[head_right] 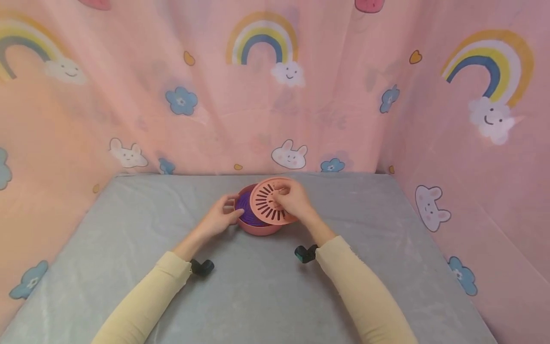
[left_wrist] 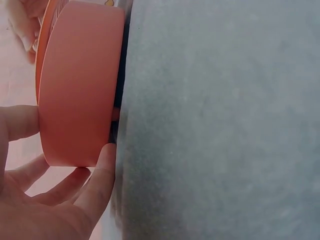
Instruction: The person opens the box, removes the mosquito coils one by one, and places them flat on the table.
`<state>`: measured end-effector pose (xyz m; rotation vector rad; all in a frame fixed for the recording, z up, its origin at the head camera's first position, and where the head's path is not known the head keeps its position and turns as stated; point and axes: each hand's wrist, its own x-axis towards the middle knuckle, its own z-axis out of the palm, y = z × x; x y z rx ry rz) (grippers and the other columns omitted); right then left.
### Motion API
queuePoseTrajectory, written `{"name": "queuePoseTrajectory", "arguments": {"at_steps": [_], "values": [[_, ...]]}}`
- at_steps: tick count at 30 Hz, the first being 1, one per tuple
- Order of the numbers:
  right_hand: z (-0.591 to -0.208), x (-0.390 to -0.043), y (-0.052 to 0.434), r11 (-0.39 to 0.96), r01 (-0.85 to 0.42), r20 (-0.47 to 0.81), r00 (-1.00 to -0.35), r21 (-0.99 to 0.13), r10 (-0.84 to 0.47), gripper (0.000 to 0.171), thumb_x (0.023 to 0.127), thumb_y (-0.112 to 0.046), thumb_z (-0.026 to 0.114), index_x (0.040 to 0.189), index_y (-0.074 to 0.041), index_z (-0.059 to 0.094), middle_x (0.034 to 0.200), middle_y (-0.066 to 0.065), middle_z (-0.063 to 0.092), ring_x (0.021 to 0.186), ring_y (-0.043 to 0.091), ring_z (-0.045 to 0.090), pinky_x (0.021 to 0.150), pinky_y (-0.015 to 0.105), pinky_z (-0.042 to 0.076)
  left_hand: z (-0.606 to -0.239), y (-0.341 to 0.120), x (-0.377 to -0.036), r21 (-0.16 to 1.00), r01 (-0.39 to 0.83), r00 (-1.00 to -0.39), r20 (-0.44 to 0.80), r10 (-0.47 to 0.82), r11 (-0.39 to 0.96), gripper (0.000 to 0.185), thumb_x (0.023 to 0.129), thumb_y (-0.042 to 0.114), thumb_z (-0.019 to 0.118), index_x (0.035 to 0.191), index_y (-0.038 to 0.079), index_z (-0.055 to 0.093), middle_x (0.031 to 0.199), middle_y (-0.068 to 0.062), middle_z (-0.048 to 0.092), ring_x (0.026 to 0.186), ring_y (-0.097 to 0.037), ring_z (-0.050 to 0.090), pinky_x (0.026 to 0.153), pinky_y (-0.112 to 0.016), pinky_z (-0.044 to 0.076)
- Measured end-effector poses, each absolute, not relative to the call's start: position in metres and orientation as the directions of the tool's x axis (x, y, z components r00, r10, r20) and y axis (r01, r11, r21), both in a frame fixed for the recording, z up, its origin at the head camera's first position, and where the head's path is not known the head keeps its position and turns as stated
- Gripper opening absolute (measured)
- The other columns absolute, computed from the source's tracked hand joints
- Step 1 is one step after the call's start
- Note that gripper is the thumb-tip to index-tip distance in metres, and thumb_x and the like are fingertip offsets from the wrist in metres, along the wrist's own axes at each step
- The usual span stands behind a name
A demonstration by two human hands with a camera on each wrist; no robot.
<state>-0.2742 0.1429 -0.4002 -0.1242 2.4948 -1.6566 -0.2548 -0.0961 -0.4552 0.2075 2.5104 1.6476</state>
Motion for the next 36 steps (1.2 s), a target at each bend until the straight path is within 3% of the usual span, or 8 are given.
{"name": "queuePoseTrajectory", "arguments": {"at_steps": [21, 31, 36], "values": [[-0.380, -0.275, 0.203, 0.375, -0.042, 0.003, -0.995, -0.926, -0.104, 0.039, 0.092, -0.020, 0.064, 0.126, -0.001, 0.056, 0.106, 0.023, 0.062, 0.079, 0.025, 0.068, 0.069, 0.034, 0.057, -0.461, -0.099, -0.252, 0.927, 0.056, -0.984, -0.011, 0.178, 0.370, 0.053, 0.091, 0.028, 0.066, 0.139, 0.018, 0.045, 0.133, -0.012, 0.048, 0.118, -0.025, 0.053, 0.081, -0.032, 0.055], [-0.391, -0.292, 0.218, 0.398, -0.038, 0.016, -0.998, -0.917, -0.059, 0.041, 0.092, -0.022, 0.064, 0.126, -0.002, 0.055, 0.105, 0.023, 0.063, 0.079, 0.026, 0.068, 0.071, 0.040, 0.057, -0.463, -0.098, -0.251, 0.940, 0.031, -0.985, -0.029, 0.171, 0.341, 0.054, 0.090, 0.026, 0.067, 0.138, 0.016, 0.046, 0.133, -0.013, 0.047, 0.117, -0.026, 0.054, 0.078, -0.031, 0.056], [-0.402, -0.305, 0.221, 0.391, -0.023, 0.018, -1.000, -0.920, -0.017, 0.038, 0.093, -0.021, 0.064, 0.125, -0.003, 0.056, 0.102, 0.022, 0.064, 0.074, 0.023, 0.068, 0.066, 0.036, 0.058, -0.463, -0.098, -0.251, 0.935, 0.040, -0.985, -0.022, 0.170, 0.351, 0.054, 0.091, 0.028, 0.066, 0.139, 0.017, 0.045, 0.134, -0.013, 0.047, 0.118, -0.027, 0.053, 0.079, -0.033, 0.056]]}}
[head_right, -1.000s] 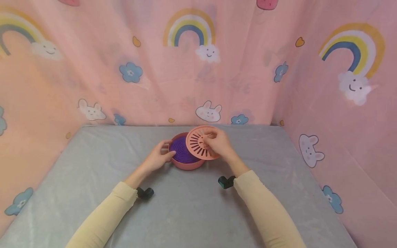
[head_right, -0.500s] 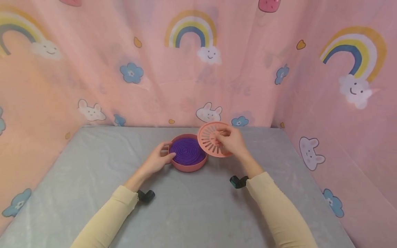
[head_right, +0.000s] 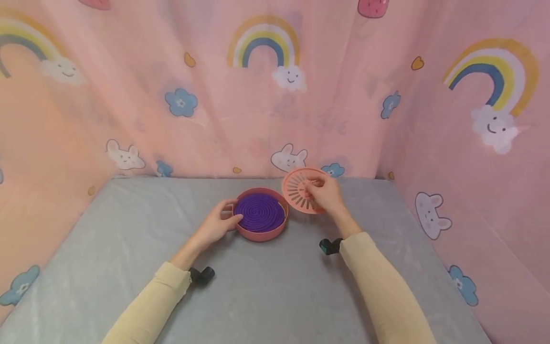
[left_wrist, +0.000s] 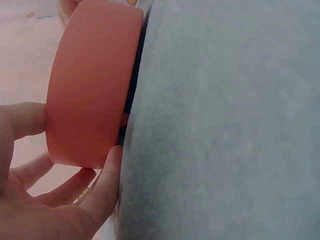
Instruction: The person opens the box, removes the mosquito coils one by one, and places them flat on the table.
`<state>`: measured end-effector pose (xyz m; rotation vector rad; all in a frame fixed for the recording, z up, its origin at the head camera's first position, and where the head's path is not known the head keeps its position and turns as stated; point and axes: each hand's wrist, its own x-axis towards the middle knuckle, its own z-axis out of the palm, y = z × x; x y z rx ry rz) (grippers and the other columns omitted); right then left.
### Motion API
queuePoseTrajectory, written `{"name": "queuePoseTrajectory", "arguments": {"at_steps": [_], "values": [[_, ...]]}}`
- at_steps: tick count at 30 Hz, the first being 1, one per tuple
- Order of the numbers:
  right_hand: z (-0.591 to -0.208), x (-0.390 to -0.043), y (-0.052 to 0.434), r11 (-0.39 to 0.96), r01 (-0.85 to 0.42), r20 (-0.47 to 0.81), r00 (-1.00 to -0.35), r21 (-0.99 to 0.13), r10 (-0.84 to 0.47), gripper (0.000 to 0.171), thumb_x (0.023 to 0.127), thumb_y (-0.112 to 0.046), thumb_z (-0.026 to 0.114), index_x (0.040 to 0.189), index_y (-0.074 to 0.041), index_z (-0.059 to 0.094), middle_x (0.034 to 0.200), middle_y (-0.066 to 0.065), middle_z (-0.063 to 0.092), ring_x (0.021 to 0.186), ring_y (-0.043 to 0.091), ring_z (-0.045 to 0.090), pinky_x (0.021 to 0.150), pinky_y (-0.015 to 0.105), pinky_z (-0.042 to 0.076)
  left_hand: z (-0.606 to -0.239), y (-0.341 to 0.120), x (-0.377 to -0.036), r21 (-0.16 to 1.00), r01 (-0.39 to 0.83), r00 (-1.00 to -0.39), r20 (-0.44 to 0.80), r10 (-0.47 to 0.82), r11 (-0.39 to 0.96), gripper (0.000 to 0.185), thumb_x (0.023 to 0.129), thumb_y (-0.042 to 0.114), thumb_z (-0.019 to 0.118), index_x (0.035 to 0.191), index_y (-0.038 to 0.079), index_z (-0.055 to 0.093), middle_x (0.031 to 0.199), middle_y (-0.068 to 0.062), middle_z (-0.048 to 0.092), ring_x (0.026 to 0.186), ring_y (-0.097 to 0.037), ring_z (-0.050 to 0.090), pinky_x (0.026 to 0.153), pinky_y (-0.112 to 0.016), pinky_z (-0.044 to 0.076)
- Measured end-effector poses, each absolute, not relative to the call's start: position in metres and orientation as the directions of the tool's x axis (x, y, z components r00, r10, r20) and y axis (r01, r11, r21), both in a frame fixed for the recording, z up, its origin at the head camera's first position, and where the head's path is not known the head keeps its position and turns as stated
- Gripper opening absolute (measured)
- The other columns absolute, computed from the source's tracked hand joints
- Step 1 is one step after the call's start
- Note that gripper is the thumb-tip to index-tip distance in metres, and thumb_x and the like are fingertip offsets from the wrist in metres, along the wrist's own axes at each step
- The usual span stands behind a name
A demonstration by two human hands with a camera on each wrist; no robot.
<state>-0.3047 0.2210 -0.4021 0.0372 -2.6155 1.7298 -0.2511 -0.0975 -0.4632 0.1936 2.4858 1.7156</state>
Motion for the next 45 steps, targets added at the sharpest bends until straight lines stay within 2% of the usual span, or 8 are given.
{"name": "queuePoseTrajectory", "arguments": {"at_steps": [11, 19, 24, 31, 35, 40, 45], "values": [[-0.442, -0.334, 0.224, 0.392, 0.014, -0.012, -1.000, -0.920, 0.007, 0.036, 0.093, -0.009, 0.060, 0.125, 0.006, 0.054, 0.103, 0.026, 0.062, 0.069, 0.021, 0.068, 0.064, 0.033, 0.058, -0.463, -0.098, -0.252, 0.948, 0.051, -0.985, -0.003, 0.170, 0.313, 0.053, 0.090, 0.025, 0.068, 0.138, 0.016, 0.046, 0.132, -0.014, 0.048, 0.116, -0.028, 0.054, 0.076, -0.031, 0.056], [-0.459, -0.338, 0.225, 0.397, 0.072, -0.062, -0.997, -0.915, 0.039, 0.035, 0.094, -0.012, 0.060, 0.125, 0.004, 0.055, 0.104, 0.025, 0.064, 0.072, 0.023, 0.069, 0.062, 0.030, 0.057, -0.468, -0.096, -0.250, 0.946, 0.038, -0.986, -0.016, 0.164, 0.322, 0.053, 0.089, 0.027, 0.068, 0.137, 0.019, 0.047, 0.132, -0.012, 0.049, 0.117, -0.027, 0.054, 0.076, -0.031, 0.056], [-0.462, -0.341, 0.223, 0.407, 0.069, -0.070, -0.997, -0.911, 0.012, 0.037, 0.093, -0.014, 0.062, 0.125, 0.003, 0.054, 0.106, 0.025, 0.064, 0.074, 0.024, 0.069, 0.061, 0.030, 0.057, -0.467, -0.095, -0.249, 0.954, 0.010, -0.987, -0.039, 0.158, 0.301, 0.053, 0.089, 0.027, 0.068, 0.137, 0.021, 0.047, 0.133, -0.011, 0.048, 0.118, -0.027, 0.053, 0.077, -0.031, 0.056], [-0.454, -0.339, 0.223, 0.443, 0.046, -0.077, -0.996, -0.895, -0.052, 0.041, 0.094, -0.012, 0.059, 0.131, 0.004, 0.049, 0.112, 0.027, 0.060, 0.078, 0.028, 0.069, 0.062, 0.030, 0.057, -0.463, -0.097, -0.250, 0.962, -0.005, -0.986, -0.050, 0.157, 0.272, 0.053, 0.090, 0.024, 0.068, 0.138, 0.019, 0.046, 0.133, -0.012, 0.047, 0.118, -0.027, 0.052, 0.076, -0.031, 0.056], [-0.441, -0.333, 0.223, 0.548, 0.017, -0.070, -0.995, -0.836, -0.076, 0.042, 0.095, -0.011, 0.055, 0.132, 0.005, 0.046, 0.115, 0.028, 0.057, 0.087, 0.034, 0.067, 0.061, 0.032, 0.054, -0.462, -0.097, -0.251, 0.964, -0.020, -0.987, -0.061, 0.148, 0.265, 0.053, 0.090, 0.024, 0.068, 0.138, 0.020, 0.046, 0.134, -0.012, 0.046, 0.119, -0.027, 0.052, 0.077, -0.031, 0.056], [-0.421, -0.324, 0.221, 0.719, -0.048, -0.001, -0.998, -0.694, -0.068, 0.038, 0.096, -0.019, 0.054, 0.127, 0.003, 0.052, 0.116, 0.025, 0.057, 0.099, 0.037, 0.060, 0.074, 0.042, 0.052, -0.462, -0.096, -0.253, 0.965, -0.031, -0.987, -0.070, 0.142, 0.260, 0.052, 0.090, 0.024, 0.068, 0.137, 0.021, 0.047, 0.134, -0.011, 0.046, 0.119, -0.025, 0.052, 0.077, -0.030, 0.056], [-0.400, -0.311, 0.214, 0.756, -0.092, 0.046, -0.996, -0.648, -0.082, 0.036, 0.095, -0.024, 0.054, 0.121, 0.001, 0.057, 0.115, 0.022, 0.060, 0.103, 0.036, 0.057, 0.083, 0.048, 0.050, -0.464, -0.095, -0.252, 0.965, -0.031, -0.988, -0.069, 0.141, 0.260, 0.053, 0.090, 0.024, 0.068, 0.138, 0.021, 0.047, 0.135, -0.011, 0.045, 0.119, -0.026, 0.052, 0.076, -0.030, 0.056]]}}
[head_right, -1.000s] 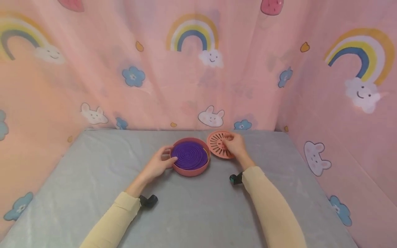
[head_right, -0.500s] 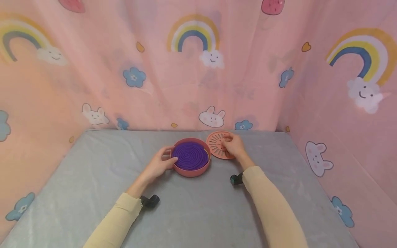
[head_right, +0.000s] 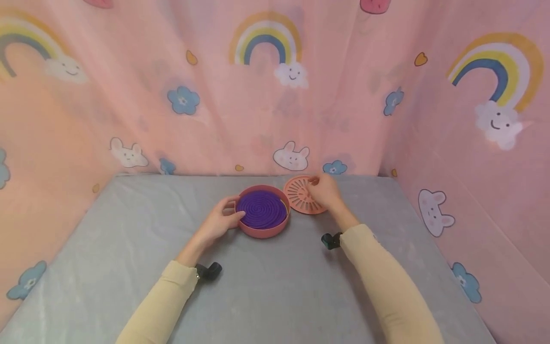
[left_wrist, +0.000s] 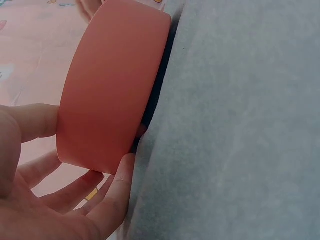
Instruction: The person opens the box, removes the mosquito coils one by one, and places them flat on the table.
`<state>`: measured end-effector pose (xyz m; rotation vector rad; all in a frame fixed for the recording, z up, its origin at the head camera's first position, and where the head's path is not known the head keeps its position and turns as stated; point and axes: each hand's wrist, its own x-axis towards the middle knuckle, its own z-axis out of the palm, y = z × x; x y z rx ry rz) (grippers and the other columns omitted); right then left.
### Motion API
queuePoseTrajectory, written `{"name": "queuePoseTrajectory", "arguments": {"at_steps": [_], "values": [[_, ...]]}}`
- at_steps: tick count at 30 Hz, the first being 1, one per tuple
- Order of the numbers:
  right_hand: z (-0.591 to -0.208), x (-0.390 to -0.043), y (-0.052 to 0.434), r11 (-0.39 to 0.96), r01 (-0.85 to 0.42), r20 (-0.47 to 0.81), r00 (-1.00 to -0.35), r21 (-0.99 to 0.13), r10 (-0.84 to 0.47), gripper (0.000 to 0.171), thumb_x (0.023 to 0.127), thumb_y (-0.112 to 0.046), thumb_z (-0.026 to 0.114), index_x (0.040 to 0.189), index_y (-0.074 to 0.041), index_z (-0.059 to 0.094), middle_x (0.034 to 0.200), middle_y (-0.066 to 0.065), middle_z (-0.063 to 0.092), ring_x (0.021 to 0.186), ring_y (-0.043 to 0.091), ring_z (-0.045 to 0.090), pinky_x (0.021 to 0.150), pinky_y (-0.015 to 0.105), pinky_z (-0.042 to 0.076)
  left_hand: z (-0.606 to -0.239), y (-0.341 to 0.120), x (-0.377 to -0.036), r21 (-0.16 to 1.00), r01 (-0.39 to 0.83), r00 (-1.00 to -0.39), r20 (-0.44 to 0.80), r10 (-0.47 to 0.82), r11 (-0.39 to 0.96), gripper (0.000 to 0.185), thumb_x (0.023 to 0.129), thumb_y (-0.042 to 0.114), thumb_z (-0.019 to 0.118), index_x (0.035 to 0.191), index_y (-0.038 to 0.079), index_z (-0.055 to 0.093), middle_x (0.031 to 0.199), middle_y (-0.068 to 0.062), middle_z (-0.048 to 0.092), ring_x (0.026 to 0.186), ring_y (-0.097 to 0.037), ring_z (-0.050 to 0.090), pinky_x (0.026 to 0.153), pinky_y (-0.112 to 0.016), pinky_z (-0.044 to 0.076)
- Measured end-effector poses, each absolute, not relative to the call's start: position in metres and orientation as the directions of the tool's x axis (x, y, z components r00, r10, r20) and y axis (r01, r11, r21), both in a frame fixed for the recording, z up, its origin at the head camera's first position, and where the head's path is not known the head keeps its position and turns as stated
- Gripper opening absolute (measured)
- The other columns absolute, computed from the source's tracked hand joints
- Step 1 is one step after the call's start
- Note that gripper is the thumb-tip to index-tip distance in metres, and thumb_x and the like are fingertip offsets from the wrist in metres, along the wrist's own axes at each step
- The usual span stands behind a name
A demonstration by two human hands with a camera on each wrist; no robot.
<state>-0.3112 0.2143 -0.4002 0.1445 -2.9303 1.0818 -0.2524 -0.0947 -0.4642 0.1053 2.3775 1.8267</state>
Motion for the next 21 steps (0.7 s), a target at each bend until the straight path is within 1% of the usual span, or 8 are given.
{"name": "queuePoseTrajectory", "arguments": {"at_steps": [3, 7, 13, 15, 21], "values": [[-0.389, -0.305, 0.208, 0.755, -0.119, 0.061, -0.993, -0.645, -0.105, 0.036, 0.095, -0.028, 0.056, 0.120, -0.001, 0.059, 0.114, 0.020, 0.062, 0.100, 0.033, 0.060, 0.084, 0.047, 0.050, -0.465, -0.094, -0.254, 0.962, -0.027, -0.988, -0.067, 0.139, 0.270, 0.052, 0.089, 0.025, 0.068, 0.137, 0.022, 0.047, 0.134, -0.011, 0.046, 0.119, -0.025, 0.052, 0.076, -0.030, 0.056], [-0.384, -0.300, 0.198, 0.746, -0.141, 0.075, -0.990, -0.651, -0.122, 0.039, 0.094, -0.035, 0.059, 0.119, -0.005, 0.062, 0.114, 0.017, 0.062, 0.103, 0.032, 0.059, 0.086, 0.048, 0.049, -0.465, -0.093, -0.255, 0.964, -0.028, -0.988, -0.067, 0.138, 0.265, 0.052, 0.089, 0.025, 0.069, 0.136, 0.022, 0.048, 0.134, -0.011, 0.046, 0.118, -0.025, 0.053, 0.075, -0.030, 0.057], [-0.383, -0.296, 0.181, 0.730, -0.133, 0.050, -0.990, -0.671, -0.135, 0.039, 0.093, -0.038, 0.059, 0.120, -0.009, 0.062, 0.117, 0.013, 0.062, 0.108, 0.030, 0.057, 0.089, 0.048, 0.048, -0.464, -0.093, -0.255, 0.967, -0.023, -0.987, -0.061, 0.146, 0.253, 0.052, 0.090, 0.023, 0.068, 0.137, 0.020, 0.047, 0.134, -0.012, 0.046, 0.118, -0.026, 0.053, 0.075, -0.030, 0.057], [-0.382, -0.294, 0.175, 0.722, -0.139, 0.054, -0.989, -0.678, -0.140, 0.038, 0.093, -0.038, 0.060, 0.119, -0.010, 0.062, 0.116, 0.012, 0.063, 0.107, 0.029, 0.058, 0.089, 0.047, 0.049, -0.463, -0.094, -0.255, 0.967, -0.020, -0.988, -0.059, 0.145, 0.253, 0.052, 0.090, 0.023, 0.068, 0.137, 0.019, 0.047, 0.134, -0.012, 0.046, 0.118, -0.026, 0.053, 0.075, -0.030, 0.057], [-0.388, -0.290, 0.158, 0.674, -0.190, 0.076, -0.978, -0.714, -0.195, 0.038, 0.093, -0.031, 0.061, 0.121, -0.005, 0.061, 0.113, 0.014, 0.064, 0.105, 0.028, 0.059, 0.088, 0.044, 0.050, -0.461, -0.094, -0.252, 0.966, -0.023, -0.989, -0.060, 0.137, 0.256, 0.053, 0.089, 0.022, 0.069, 0.138, 0.018, 0.047, 0.133, -0.012, 0.047, 0.118, -0.026, 0.053, 0.075, -0.031, 0.057]]}}
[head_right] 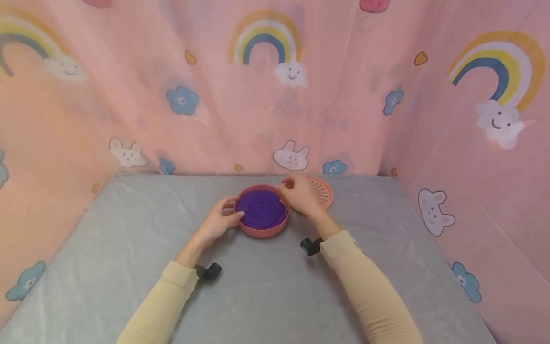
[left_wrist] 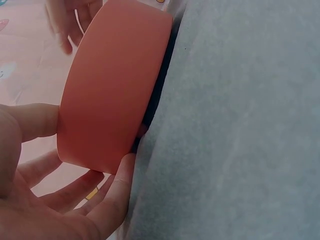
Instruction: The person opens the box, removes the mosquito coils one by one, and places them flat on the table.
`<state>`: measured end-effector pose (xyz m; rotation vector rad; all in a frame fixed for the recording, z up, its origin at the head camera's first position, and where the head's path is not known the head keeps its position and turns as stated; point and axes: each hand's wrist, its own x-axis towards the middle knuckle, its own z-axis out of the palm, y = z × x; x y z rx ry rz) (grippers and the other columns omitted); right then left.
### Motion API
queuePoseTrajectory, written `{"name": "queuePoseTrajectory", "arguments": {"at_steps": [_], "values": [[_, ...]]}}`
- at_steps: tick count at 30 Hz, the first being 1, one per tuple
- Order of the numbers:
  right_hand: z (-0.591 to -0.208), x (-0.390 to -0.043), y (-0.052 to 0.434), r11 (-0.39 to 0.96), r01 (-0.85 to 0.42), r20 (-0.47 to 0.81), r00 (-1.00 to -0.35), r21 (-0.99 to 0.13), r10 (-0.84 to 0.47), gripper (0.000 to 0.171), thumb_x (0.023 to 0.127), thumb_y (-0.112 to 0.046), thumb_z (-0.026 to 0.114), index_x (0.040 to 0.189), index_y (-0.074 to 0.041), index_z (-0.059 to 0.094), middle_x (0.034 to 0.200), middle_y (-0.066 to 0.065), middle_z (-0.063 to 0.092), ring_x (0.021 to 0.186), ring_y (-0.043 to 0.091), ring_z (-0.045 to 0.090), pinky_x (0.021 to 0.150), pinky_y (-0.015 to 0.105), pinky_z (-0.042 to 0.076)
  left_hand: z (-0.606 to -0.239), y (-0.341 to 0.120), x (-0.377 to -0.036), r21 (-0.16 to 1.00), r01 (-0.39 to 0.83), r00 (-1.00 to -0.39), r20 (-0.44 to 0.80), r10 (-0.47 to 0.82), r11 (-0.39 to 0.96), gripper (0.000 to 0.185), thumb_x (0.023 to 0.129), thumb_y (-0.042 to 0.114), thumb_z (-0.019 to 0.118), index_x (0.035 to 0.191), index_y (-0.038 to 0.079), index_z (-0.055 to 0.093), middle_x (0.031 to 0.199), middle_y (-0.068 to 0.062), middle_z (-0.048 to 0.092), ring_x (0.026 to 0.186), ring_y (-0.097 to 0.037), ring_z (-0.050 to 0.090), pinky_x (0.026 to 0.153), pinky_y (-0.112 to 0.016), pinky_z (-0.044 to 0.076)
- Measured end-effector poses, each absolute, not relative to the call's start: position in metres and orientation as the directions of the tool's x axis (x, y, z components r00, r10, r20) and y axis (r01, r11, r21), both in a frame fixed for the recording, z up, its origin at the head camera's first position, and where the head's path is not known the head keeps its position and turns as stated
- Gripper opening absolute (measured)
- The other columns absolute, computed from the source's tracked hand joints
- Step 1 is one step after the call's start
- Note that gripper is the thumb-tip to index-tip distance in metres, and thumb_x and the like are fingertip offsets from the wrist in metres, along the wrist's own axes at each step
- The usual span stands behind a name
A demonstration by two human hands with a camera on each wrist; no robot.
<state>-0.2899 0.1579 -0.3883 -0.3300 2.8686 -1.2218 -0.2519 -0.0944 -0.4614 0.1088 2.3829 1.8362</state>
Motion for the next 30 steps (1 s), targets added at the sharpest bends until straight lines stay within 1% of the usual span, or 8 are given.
{"name": "queuePoseTrajectory", "arguments": {"at_steps": [4, 9, 14, 21, 26, 30], "values": [[-0.397, -0.292, 0.145, 0.700, -0.217, 0.073, -0.971, -0.681, -0.230, 0.042, 0.092, -0.036, 0.062, 0.122, -0.007, 0.060, 0.113, 0.011, 0.065, 0.105, 0.026, 0.059, 0.089, 0.043, 0.050, -0.461, -0.096, -0.250, 0.965, -0.030, -0.989, -0.067, 0.134, 0.261, 0.053, 0.089, 0.023, 0.069, 0.137, 0.019, 0.048, 0.133, -0.011, 0.047, 0.118, -0.026, 0.053, 0.076, -0.031, 0.057], [-0.405, -0.295, 0.129, 0.729, -0.240, 0.062, -0.963, -0.641, -0.263, 0.044, 0.090, -0.039, 0.064, 0.123, -0.009, 0.060, 0.113, 0.009, 0.065, 0.106, 0.025, 0.059, 0.091, 0.044, 0.049, -0.461, -0.097, -0.251, 0.967, -0.027, -0.987, -0.066, 0.145, 0.255, 0.053, 0.089, 0.024, 0.069, 0.138, 0.019, 0.047, 0.134, -0.012, 0.046, 0.120, -0.027, 0.052, 0.077, -0.031, 0.056], [-0.411, -0.297, 0.117, 0.753, -0.242, 0.024, -0.957, -0.612, -0.287, 0.047, 0.090, -0.037, 0.065, 0.126, -0.008, 0.058, 0.119, 0.013, 0.062, 0.110, 0.028, 0.057, 0.094, 0.047, 0.047, -0.460, -0.096, -0.251, 0.965, -0.031, -0.986, -0.072, 0.151, 0.260, 0.054, 0.090, 0.024, 0.068, 0.139, 0.019, 0.046, 0.136, -0.013, 0.045, 0.121, -0.028, 0.050, 0.078, -0.032, 0.056], [-0.421, -0.301, 0.108, 0.762, -0.275, 0.010, -0.943, -0.586, -0.333, 0.051, 0.091, -0.032, 0.065, 0.130, -0.002, 0.054, 0.124, 0.018, 0.058, 0.115, 0.032, 0.055, 0.096, 0.048, 0.045, -0.461, -0.096, -0.251, 0.966, -0.019, -0.987, -0.058, 0.148, 0.256, 0.053, 0.090, 0.025, 0.068, 0.138, 0.019, 0.047, 0.136, -0.013, 0.045, 0.121, -0.029, 0.050, 0.078, -0.031, 0.056], [-0.424, -0.301, 0.104, 0.765, -0.288, 0.024, -0.942, -0.576, -0.336, 0.048, 0.090, -0.029, 0.066, 0.128, -0.002, 0.056, 0.124, 0.017, 0.059, 0.115, 0.031, 0.055, 0.097, 0.046, 0.045, -0.463, -0.096, -0.252, 0.968, -0.029, -0.987, -0.067, 0.147, 0.251, 0.053, 0.090, 0.025, 0.068, 0.138, 0.020, 0.046, 0.136, -0.012, 0.045, 0.121, -0.028, 0.050, 0.078, -0.031, 0.056], [-0.426, -0.300, 0.103, 0.748, -0.287, 0.046, -0.944, -0.598, -0.326, 0.045, 0.089, -0.027, 0.068, 0.126, -0.003, 0.058, 0.122, 0.017, 0.060, 0.114, 0.031, 0.056, 0.097, 0.046, 0.045, -0.465, -0.095, -0.252, 0.970, -0.025, -0.987, -0.062, 0.148, 0.241, 0.053, 0.090, 0.023, 0.067, 0.139, 0.019, 0.046, 0.136, -0.013, 0.045, 0.120, -0.029, 0.051, 0.078, -0.031, 0.056]]}}
